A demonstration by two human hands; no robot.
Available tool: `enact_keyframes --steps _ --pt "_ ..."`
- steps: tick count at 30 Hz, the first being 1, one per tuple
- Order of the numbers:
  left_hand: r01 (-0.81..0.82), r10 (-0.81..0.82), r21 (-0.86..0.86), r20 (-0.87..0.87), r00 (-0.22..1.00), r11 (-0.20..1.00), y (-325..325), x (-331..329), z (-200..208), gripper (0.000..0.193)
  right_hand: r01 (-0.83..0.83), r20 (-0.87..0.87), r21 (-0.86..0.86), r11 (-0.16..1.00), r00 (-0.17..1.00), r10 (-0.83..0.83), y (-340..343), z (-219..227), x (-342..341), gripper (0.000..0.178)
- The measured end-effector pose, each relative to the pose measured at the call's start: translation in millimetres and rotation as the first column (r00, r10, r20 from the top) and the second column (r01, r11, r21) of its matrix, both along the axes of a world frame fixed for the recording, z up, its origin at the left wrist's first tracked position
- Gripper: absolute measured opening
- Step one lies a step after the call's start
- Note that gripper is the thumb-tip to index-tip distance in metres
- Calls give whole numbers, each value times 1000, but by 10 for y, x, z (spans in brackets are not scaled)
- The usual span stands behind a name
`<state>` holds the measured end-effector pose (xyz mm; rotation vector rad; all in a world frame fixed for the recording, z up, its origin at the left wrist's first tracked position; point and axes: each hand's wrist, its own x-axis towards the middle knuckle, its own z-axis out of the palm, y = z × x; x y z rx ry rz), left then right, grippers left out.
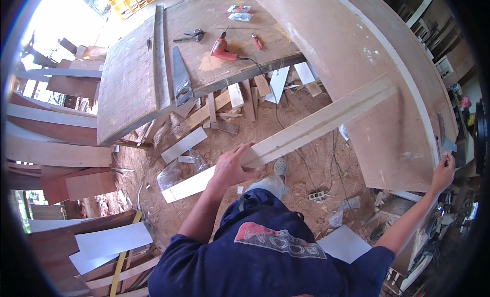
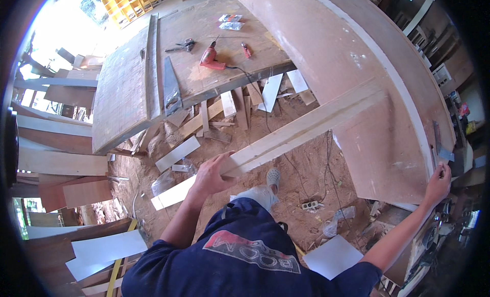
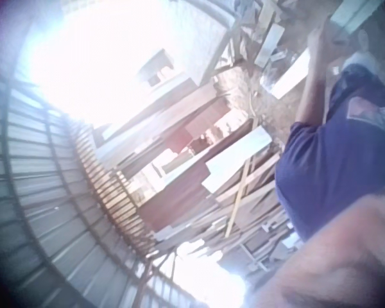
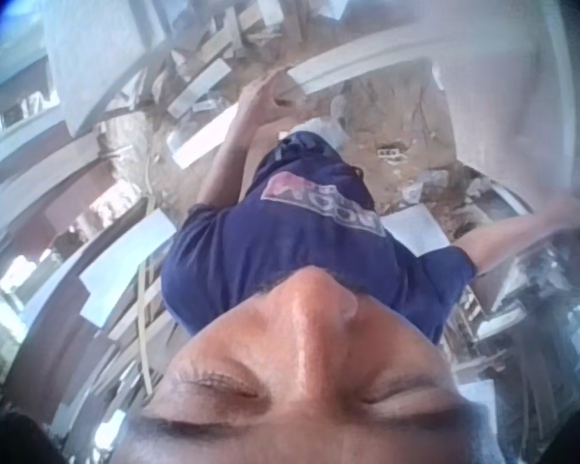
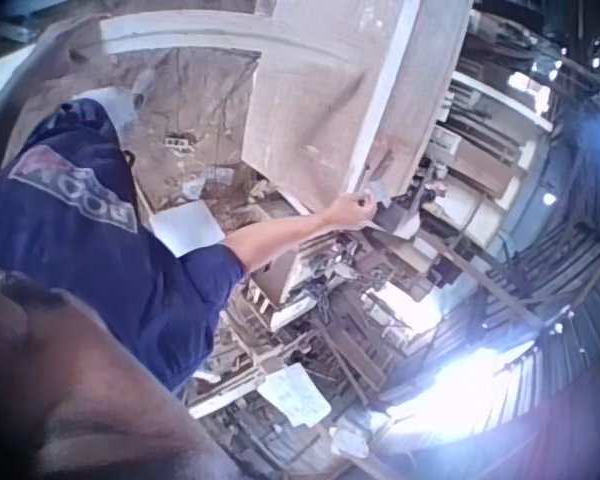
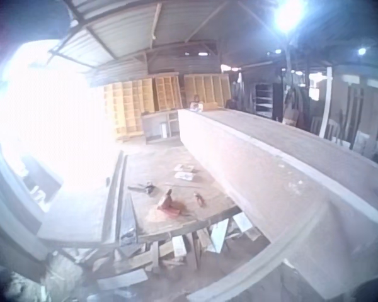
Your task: The person measures a wooden board with a square, marks it with a pencil, saws it by hand, and then drills holes into the side of a wooden cabinet using a power drill.
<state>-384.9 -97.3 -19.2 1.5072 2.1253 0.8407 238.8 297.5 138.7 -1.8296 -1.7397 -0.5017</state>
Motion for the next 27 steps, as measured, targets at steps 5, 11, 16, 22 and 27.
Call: enact_keyframes --steps 5,11,16,22,27 --pt "-86 78 -69 -113 991 994 -747 -759 -61 80 -162 36 302 939 987 158 -494 -301 -519 27" --pt "-158 124 -109 -269 955 981 -1163 -2170 -313 81 -383 -359 -25 924 866 349 -1475 -1586 -2630 23" --pt "-104 54 -128 -342 938 986 -1090 -3557 -484 80 -682 -624 -197 704 641 447 -2029 -2060 -5222 14" --pt "-177 127 -164 -276 953 970 -1117 -5338 -1144 66 -906 -570 -165 390 410 712 -2072 -2329 -8411 11" --pt "-327 288 -121 -261 921 937 -1114 -6184 -1467 47 -773 -326 -581 256 509 796 -2064 -2684 -10264 32"
